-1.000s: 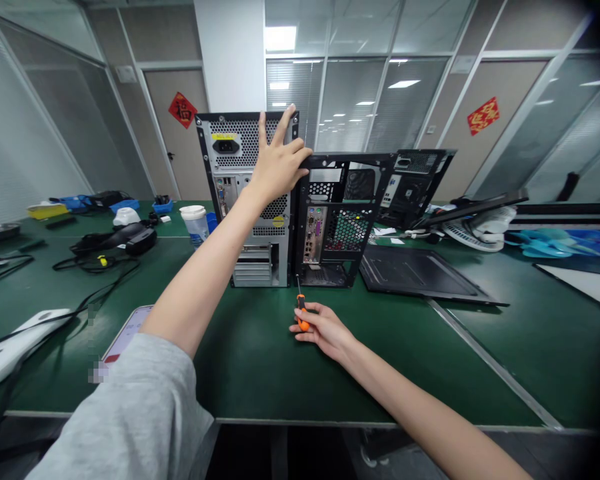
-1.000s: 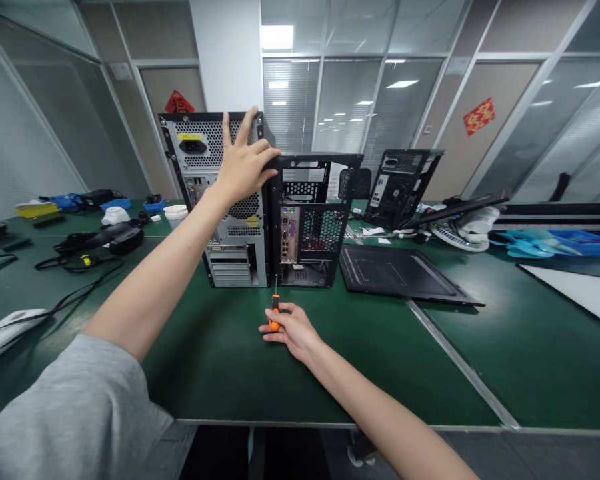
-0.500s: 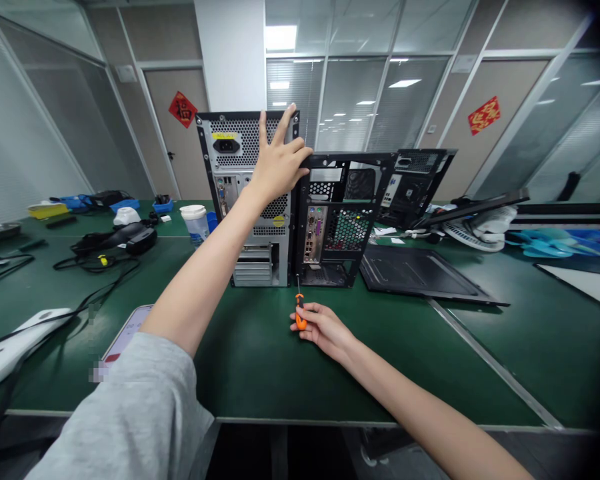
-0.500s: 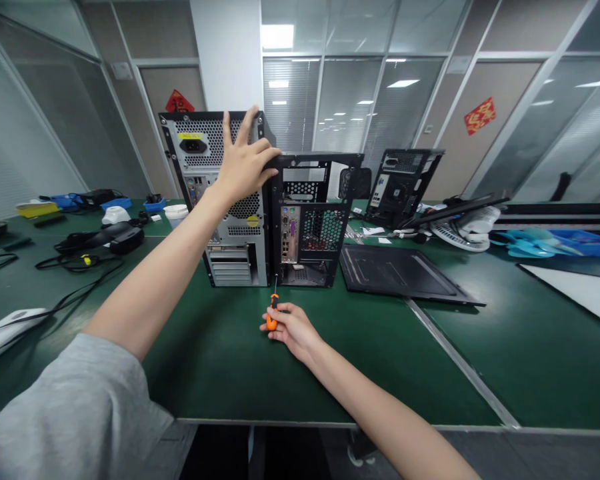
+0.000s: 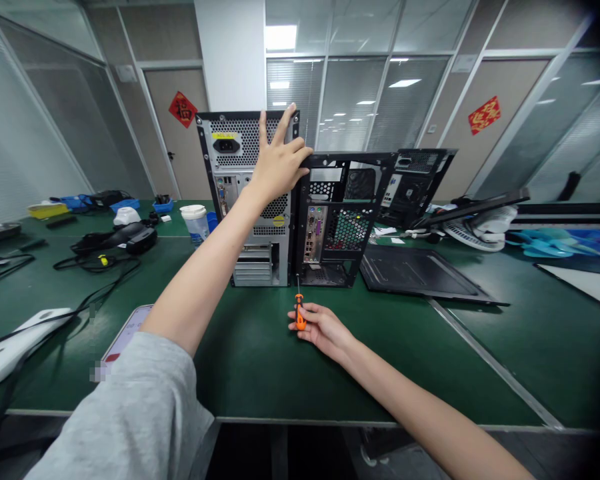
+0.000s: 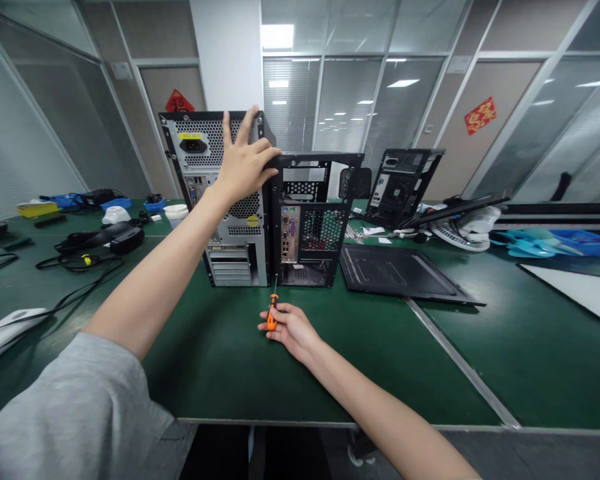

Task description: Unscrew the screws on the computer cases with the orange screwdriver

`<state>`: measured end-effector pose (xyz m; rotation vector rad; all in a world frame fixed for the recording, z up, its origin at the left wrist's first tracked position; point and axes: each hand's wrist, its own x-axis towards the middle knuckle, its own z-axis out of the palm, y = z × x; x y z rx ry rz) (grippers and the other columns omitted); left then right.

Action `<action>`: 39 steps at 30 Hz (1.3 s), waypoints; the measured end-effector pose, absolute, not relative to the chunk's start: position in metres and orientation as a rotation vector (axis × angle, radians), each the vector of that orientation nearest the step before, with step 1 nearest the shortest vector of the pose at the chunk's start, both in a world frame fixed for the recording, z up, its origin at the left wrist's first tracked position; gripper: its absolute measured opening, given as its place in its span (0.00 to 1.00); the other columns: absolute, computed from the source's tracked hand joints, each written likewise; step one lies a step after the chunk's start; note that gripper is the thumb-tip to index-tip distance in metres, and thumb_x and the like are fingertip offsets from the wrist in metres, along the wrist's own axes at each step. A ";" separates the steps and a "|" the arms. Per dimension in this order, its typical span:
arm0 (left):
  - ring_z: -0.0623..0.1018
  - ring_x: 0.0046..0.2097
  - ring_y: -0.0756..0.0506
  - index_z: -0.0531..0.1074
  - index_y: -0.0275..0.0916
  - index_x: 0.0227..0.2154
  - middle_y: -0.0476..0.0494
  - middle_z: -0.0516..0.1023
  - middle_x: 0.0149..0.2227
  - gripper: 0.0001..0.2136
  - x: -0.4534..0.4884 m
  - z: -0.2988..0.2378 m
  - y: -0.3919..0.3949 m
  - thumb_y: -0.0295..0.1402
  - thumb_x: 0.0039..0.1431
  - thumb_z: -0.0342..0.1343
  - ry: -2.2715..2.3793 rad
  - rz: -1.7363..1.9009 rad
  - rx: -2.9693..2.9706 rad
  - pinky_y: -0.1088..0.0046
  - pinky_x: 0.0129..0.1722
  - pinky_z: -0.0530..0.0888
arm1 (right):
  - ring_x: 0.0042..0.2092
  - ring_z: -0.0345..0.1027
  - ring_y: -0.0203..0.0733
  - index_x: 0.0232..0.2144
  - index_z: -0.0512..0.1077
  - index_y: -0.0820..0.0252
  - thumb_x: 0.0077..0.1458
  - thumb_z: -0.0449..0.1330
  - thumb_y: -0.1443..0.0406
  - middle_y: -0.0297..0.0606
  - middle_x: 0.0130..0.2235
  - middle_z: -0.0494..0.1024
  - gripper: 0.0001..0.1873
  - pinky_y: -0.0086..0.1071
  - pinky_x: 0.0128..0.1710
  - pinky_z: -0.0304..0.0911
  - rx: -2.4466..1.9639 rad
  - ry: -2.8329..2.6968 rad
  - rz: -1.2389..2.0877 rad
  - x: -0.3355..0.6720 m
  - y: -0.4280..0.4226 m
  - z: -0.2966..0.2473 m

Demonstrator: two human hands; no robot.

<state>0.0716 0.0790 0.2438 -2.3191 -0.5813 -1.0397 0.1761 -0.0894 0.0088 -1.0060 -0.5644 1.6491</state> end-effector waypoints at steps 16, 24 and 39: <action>0.41 0.69 0.39 0.70 0.59 0.49 0.50 0.75 0.49 0.19 0.072 0.243 0.080 0.36 0.54 0.49 -0.562 -1.056 -2.306 0.38 0.63 0.29 | 0.29 0.76 0.41 0.32 0.69 0.67 0.53 0.58 0.74 0.45 0.31 0.80 0.03 0.32 0.27 0.67 -0.911 -0.462 1.705 0.177 -0.087 0.005; 0.40 0.69 0.40 0.67 0.62 0.51 0.53 0.76 0.48 0.23 0.072 0.242 0.084 0.35 0.50 0.52 -0.555 -1.059 -2.293 0.39 0.64 0.29 | 0.32 0.76 0.41 0.33 0.71 0.67 0.53 0.58 0.74 0.48 0.35 0.80 0.04 0.35 0.34 0.69 -0.847 -0.453 1.735 0.179 -0.087 0.003; 0.41 0.69 0.38 0.68 0.61 0.51 0.52 0.75 0.49 0.22 0.073 0.242 0.084 0.35 0.52 0.51 -0.554 -1.056 -2.292 0.38 0.63 0.28 | 0.31 0.76 0.41 0.32 0.72 0.70 0.55 0.54 0.76 0.42 0.29 0.77 0.07 0.33 0.32 0.70 -0.860 -0.398 1.700 0.175 -0.090 0.013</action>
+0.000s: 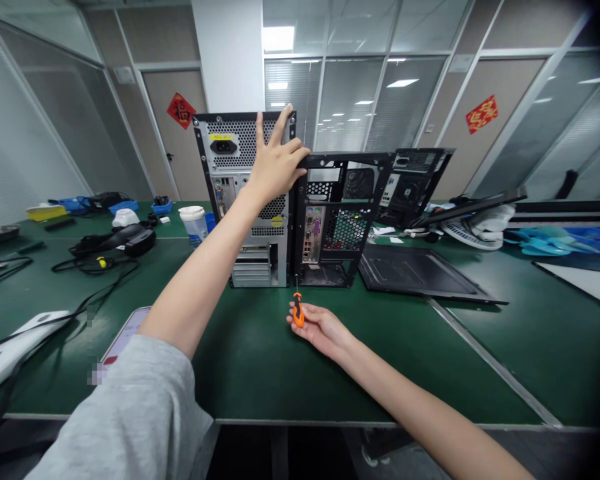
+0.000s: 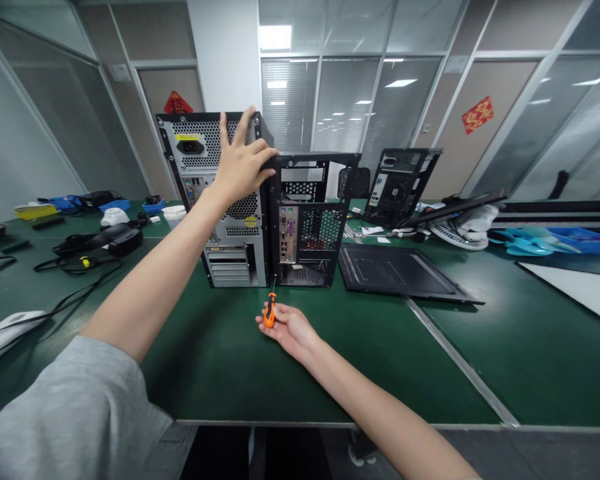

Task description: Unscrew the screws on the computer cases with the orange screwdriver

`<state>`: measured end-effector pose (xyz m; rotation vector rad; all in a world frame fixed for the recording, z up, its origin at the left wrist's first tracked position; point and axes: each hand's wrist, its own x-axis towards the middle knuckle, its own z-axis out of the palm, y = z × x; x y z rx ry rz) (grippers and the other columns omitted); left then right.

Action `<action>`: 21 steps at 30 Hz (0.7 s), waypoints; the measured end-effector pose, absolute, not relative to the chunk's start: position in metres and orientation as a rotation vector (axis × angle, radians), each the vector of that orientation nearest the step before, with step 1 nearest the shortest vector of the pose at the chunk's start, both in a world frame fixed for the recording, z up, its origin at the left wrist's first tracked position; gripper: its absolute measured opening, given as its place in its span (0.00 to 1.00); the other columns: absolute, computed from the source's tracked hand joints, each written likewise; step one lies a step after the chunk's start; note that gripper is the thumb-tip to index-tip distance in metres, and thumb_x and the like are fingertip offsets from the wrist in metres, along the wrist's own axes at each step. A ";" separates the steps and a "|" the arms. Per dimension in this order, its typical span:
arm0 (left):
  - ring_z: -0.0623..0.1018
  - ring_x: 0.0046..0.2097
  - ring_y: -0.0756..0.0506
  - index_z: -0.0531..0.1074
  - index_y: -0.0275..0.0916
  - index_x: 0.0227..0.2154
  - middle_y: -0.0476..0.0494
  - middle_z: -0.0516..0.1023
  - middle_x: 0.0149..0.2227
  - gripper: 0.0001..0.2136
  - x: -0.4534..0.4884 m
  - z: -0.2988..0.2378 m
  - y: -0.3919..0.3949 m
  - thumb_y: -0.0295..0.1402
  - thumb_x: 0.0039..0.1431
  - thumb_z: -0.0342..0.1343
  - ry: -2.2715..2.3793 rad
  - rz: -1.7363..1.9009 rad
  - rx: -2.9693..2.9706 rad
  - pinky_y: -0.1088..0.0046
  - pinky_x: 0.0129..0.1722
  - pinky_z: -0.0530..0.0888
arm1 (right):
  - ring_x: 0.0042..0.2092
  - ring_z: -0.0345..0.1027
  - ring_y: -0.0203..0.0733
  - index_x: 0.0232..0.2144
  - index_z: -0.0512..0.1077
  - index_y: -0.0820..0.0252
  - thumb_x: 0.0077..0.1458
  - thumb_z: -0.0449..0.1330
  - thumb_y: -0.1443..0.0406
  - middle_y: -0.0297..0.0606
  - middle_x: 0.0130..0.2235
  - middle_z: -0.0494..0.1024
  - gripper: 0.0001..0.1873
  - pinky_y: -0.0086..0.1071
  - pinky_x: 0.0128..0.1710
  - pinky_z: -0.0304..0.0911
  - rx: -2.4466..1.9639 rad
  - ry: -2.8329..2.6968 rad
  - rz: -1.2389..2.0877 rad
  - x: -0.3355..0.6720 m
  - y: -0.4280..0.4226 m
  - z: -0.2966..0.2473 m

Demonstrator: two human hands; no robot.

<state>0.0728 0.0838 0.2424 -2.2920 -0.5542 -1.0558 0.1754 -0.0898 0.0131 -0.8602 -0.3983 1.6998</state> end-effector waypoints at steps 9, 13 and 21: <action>0.37 0.69 0.38 0.68 0.59 0.51 0.51 0.74 0.51 0.22 0.072 0.243 0.080 0.34 0.52 0.52 -0.568 -1.064 -2.370 0.37 0.63 0.28 | 0.36 0.75 0.40 0.34 0.73 0.71 0.55 0.54 0.77 0.46 0.33 0.78 0.08 0.35 0.36 0.69 -0.843 -0.418 1.737 0.179 -0.086 0.003; 0.39 0.69 0.38 0.69 0.59 0.50 0.51 0.74 0.50 0.21 0.072 0.244 0.078 0.35 0.53 0.52 -0.583 -1.058 -2.344 0.38 0.64 0.29 | 0.37 0.75 0.40 0.34 0.73 0.70 0.54 0.55 0.77 0.46 0.34 0.78 0.07 0.35 0.37 0.68 -0.832 -0.433 1.746 0.180 -0.085 0.000; 0.40 0.69 0.38 0.69 0.58 0.50 0.51 0.75 0.49 0.19 0.073 0.244 0.078 0.35 0.55 0.50 -0.590 -1.051 -2.326 0.38 0.63 0.28 | 0.34 0.75 0.40 0.33 0.70 0.67 0.53 0.54 0.79 0.47 0.36 0.80 0.09 0.33 0.31 0.68 -0.838 -0.364 1.728 0.178 -0.086 0.006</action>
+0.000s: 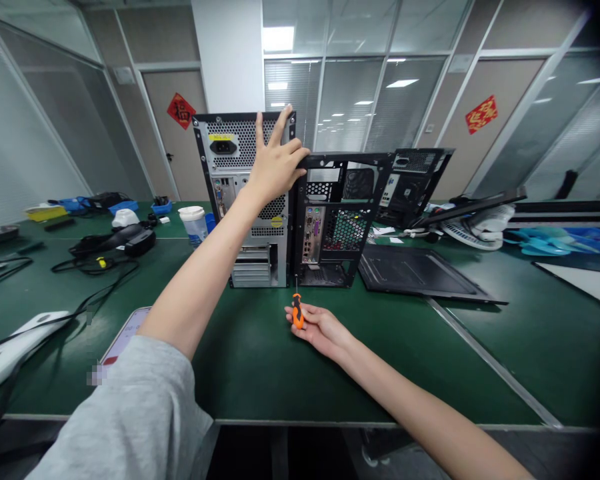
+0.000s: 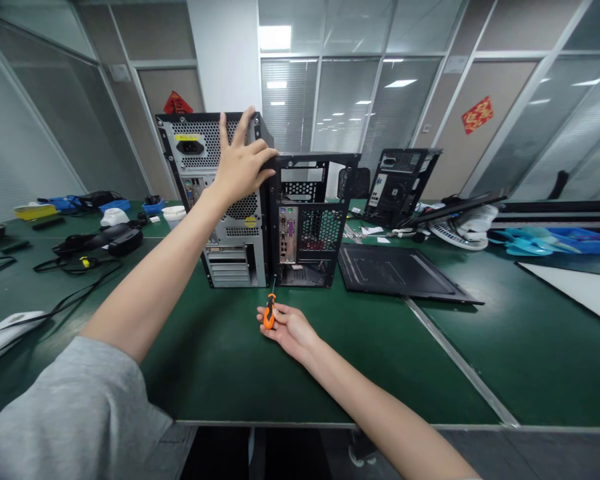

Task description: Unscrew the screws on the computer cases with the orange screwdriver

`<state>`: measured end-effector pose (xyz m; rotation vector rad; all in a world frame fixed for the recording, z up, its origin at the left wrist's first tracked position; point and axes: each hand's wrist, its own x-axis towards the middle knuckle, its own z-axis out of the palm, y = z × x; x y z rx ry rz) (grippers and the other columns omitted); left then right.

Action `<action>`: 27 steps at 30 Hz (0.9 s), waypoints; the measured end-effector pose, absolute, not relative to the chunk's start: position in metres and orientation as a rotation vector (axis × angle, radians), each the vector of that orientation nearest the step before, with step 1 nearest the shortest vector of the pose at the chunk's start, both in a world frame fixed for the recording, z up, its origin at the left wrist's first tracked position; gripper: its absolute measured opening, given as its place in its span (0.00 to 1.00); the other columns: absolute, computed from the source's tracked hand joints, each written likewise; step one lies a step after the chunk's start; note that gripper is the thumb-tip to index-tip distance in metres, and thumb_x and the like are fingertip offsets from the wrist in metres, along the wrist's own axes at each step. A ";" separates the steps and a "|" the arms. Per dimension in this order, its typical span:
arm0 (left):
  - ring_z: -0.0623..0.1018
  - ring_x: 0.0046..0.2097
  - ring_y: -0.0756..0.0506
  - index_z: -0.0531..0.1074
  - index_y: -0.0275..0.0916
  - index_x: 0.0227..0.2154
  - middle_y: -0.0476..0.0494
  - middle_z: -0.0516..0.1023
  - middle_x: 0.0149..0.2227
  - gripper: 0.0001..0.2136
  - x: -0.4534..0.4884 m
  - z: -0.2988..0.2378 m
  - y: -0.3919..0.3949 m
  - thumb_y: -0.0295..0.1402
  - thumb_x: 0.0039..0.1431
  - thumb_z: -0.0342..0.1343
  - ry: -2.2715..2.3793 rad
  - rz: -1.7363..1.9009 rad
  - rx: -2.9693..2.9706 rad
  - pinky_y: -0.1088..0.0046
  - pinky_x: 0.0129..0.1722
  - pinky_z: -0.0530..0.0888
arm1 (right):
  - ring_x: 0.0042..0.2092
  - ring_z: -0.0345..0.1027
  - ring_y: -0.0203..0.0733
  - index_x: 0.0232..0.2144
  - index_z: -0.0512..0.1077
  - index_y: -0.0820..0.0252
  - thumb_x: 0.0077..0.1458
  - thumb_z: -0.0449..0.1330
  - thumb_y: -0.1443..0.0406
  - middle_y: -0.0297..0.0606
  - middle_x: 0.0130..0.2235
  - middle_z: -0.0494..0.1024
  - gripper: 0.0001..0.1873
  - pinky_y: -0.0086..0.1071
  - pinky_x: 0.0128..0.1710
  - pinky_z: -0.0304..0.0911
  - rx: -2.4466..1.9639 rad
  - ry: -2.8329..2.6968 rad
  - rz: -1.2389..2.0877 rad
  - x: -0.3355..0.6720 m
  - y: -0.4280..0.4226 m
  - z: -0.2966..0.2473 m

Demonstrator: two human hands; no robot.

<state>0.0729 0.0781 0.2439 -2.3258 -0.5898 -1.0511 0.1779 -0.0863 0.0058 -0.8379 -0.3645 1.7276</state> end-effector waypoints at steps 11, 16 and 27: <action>0.41 0.69 0.37 0.69 0.59 0.50 0.50 0.75 0.50 0.20 0.073 0.244 0.077 0.35 0.54 0.52 -0.577 -1.061 -2.323 0.37 0.63 0.30 | 0.31 0.73 0.36 0.31 0.70 0.68 0.51 0.62 0.73 0.47 0.35 0.79 0.04 0.28 0.28 0.67 -0.852 -0.413 1.688 0.178 -0.089 0.017; 0.40 0.69 0.38 0.69 0.58 0.50 0.49 0.75 0.50 0.18 0.073 0.244 0.077 0.36 0.56 0.49 -0.586 -1.042 -2.320 0.37 0.63 0.29 | 0.30 0.71 0.32 0.34 0.71 0.66 0.35 0.70 0.77 0.37 0.31 0.77 0.20 0.24 0.29 0.68 -0.909 -0.512 1.654 0.175 -0.091 0.017; 0.40 0.69 0.38 0.69 0.59 0.50 0.50 0.75 0.50 0.19 0.073 0.244 0.079 0.36 0.55 0.50 -0.590 -1.038 -2.321 0.39 0.63 0.28 | 0.26 0.71 0.33 0.38 0.67 0.67 0.36 0.68 0.79 0.28 0.22 0.71 0.24 0.30 0.34 0.74 -1.071 -0.606 1.549 0.171 -0.096 0.019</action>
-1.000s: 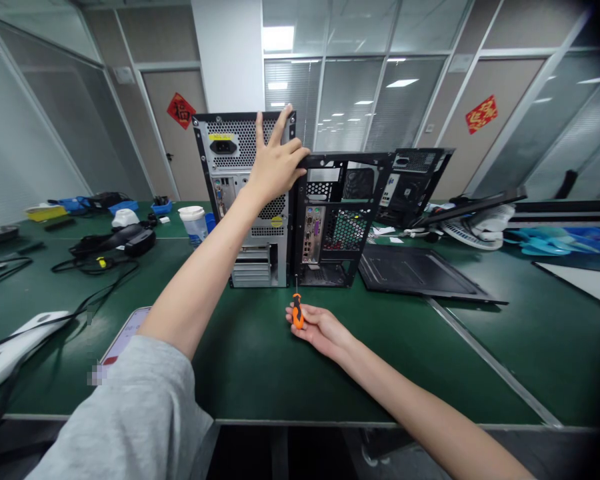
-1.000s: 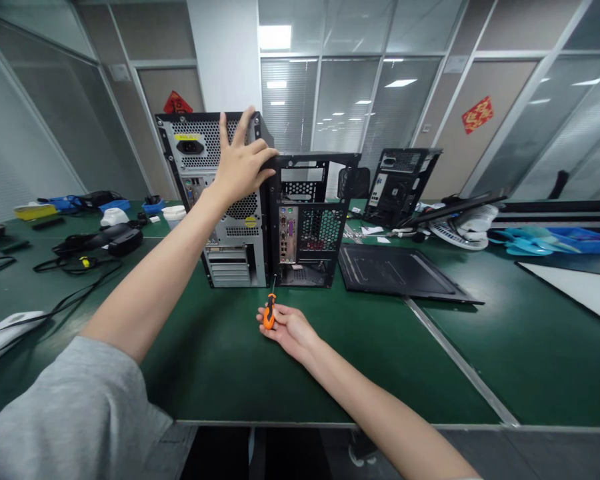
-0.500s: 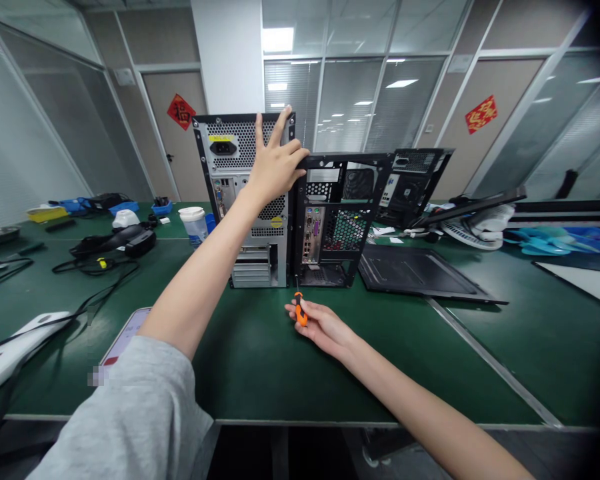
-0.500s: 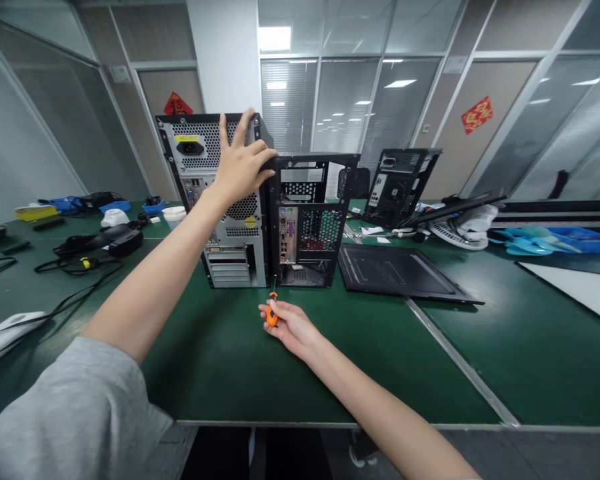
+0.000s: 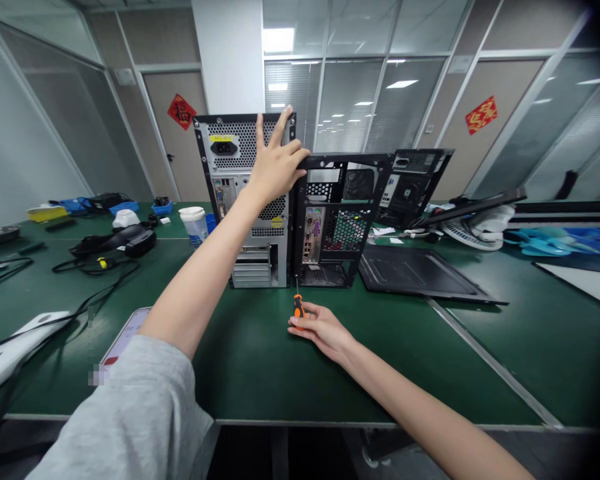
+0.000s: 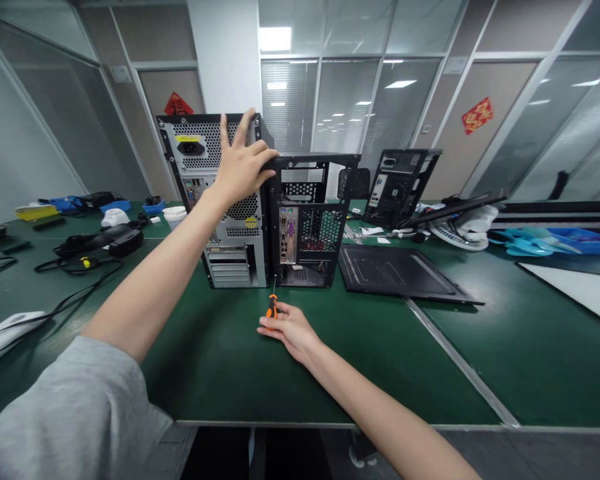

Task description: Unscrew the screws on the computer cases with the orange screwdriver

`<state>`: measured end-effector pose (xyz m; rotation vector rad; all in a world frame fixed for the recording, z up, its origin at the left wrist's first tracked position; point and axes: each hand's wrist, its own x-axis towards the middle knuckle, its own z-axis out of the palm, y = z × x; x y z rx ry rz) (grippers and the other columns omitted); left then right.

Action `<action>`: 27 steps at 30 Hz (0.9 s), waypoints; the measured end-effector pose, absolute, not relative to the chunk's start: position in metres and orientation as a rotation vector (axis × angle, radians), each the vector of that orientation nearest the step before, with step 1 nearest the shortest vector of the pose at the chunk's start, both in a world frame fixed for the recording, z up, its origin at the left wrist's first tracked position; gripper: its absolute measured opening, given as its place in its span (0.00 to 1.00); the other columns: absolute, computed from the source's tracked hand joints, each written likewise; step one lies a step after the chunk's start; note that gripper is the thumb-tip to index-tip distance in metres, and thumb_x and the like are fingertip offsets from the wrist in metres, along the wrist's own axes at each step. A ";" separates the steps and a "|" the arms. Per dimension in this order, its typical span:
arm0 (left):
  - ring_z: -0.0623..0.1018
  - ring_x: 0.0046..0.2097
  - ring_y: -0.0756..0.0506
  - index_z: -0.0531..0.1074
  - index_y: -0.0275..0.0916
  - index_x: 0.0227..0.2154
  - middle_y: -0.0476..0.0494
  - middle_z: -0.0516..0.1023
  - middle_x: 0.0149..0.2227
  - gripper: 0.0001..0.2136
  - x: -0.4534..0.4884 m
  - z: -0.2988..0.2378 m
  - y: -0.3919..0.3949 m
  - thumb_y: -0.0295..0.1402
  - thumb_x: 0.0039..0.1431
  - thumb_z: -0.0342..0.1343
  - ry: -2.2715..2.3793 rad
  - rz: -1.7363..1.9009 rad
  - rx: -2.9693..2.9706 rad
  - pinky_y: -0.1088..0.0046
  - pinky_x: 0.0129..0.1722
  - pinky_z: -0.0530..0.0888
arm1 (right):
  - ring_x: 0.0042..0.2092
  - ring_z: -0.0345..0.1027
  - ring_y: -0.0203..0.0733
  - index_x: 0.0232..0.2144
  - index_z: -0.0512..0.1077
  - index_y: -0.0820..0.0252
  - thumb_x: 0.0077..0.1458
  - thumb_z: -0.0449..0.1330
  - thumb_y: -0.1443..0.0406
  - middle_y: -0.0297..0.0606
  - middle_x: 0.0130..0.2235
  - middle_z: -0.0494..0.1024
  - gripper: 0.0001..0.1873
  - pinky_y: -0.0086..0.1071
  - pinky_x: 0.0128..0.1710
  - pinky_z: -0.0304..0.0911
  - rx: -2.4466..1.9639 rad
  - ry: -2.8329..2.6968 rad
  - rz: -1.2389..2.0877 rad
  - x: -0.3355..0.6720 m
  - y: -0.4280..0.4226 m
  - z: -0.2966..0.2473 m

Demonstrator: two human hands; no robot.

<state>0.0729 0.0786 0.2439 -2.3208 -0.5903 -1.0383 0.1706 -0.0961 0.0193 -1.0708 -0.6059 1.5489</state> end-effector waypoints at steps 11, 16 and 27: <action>0.39 0.69 0.39 0.67 0.62 0.51 0.53 0.74 0.50 0.22 0.072 0.243 0.079 0.36 0.52 0.52 -0.586 -1.053 -2.344 0.40 0.64 0.27 | 0.34 0.77 0.42 0.34 0.59 0.61 0.37 0.68 0.78 0.35 0.26 0.76 0.26 0.35 0.35 0.75 -1.076 -0.577 1.475 0.170 -0.097 0.015; 0.37 0.69 0.39 0.67 0.62 0.52 0.54 0.74 0.51 0.24 0.073 0.244 0.079 0.35 0.50 0.54 -0.586 -1.056 -2.362 0.38 0.64 0.28 | 0.35 0.77 0.45 0.34 0.60 0.61 0.37 0.69 0.77 0.38 0.29 0.77 0.26 0.40 0.39 0.74 -1.028 -0.571 1.500 0.171 -0.096 0.013; 0.38 0.69 0.39 0.67 0.62 0.51 0.54 0.75 0.50 0.24 0.073 0.244 0.077 0.35 0.50 0.53 -0.600 -1.043 -2.349 0.38 0.64 0.27 | 0.35 0.77 0.44 0.35 0.62 0.64 0.44 0.63 0.80 0.44 0.32 0.79 0.18 0.40 0.39 0.74 -1.032 -0.562 1.519 0.169 -0.099 0.016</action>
